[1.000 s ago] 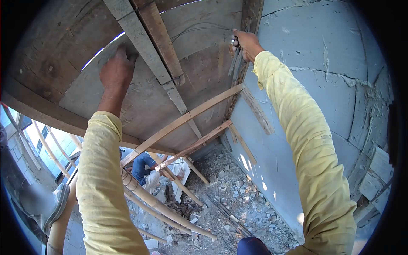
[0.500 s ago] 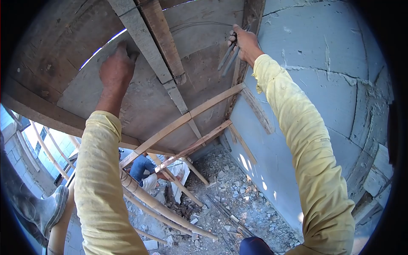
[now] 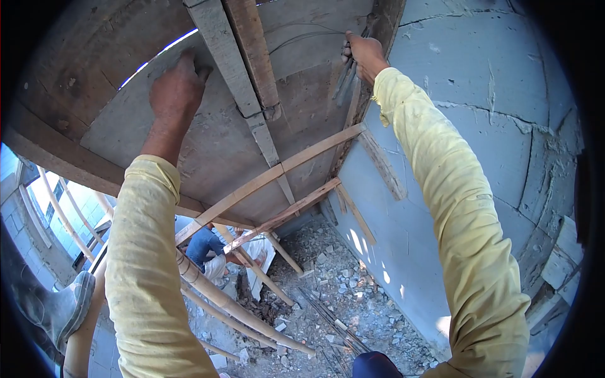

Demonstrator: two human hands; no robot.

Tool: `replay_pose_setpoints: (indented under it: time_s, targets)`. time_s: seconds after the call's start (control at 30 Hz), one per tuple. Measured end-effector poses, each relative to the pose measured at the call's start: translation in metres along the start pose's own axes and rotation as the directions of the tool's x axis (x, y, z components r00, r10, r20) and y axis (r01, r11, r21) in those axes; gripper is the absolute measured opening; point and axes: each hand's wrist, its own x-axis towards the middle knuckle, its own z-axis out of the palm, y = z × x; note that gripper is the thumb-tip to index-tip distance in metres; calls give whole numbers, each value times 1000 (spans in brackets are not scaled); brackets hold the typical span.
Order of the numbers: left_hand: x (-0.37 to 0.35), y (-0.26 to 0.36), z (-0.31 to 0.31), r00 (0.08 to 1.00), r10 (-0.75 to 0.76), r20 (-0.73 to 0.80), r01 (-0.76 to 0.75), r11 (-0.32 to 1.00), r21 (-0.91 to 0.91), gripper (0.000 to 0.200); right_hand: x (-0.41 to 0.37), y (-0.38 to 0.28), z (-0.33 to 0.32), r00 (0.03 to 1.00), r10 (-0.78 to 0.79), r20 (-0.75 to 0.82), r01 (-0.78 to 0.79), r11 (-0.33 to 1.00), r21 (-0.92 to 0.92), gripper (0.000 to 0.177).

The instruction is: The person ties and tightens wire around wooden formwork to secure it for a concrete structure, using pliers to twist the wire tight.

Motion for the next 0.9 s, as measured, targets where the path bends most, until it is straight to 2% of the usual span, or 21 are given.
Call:
replay_pose_setpoints:
  time_s: [0.07, 0.17, 0.27, 0.37, 0.57, 0.6, 0.7, 0.8, 0.9]
  targets:
    - [0, -2, 3, 1000, 6, -4, -6, 1000, -6, 42, 3, 7, 1, 1000, -6, -7, 7, 1000, 29, 21]
    - [1, -3, 4, 1000, 5, -3, -5, 1000, -8, 42, 1, 6, -4, 987, 157, 39, -161, 951, 263, 23]
    - [0, 0, 2, 1000, -13, 16, 13, 1000, -22, 42, 3, 10, -5, 982, 121, 147, -182, 821, 542, 20]
    - [2, -1, 1, 1000, -15, 23, 16, 1000, -22, 42, -2, 12, -10, 968, 127, 217, -226, 820, 526, 17]
    - [2, -1, 1, 1000, -6, 18, 6, 1000, -14, 41, -20, 24, -16, 959, 197, 205, -256, 910, 325, 10]
    - [2, -1, 0, 1000, -4, 25, 4, 1000, -8, 41, -17, 28, -19, 946, 235, 221, -284, 933, 221, 10]
    - [2, -2, 1, 1000, 5, 19, -4, 1000, -16, 40, -20, 26, -28, 955, 178, 239, -122, 965, -233, 16]
    - [2, -2, 2, 1000, 8, 9, -8, 1000, -20, 40, -26, 26, -24, 952, 37, 305, 17, 985, -174, 20]
    - [2, 0, 0, 1000, -1, 25, 2, 1000, -26, 39, -27, 27, -29, 926, -38, 376, 139, 959, -247, 22]
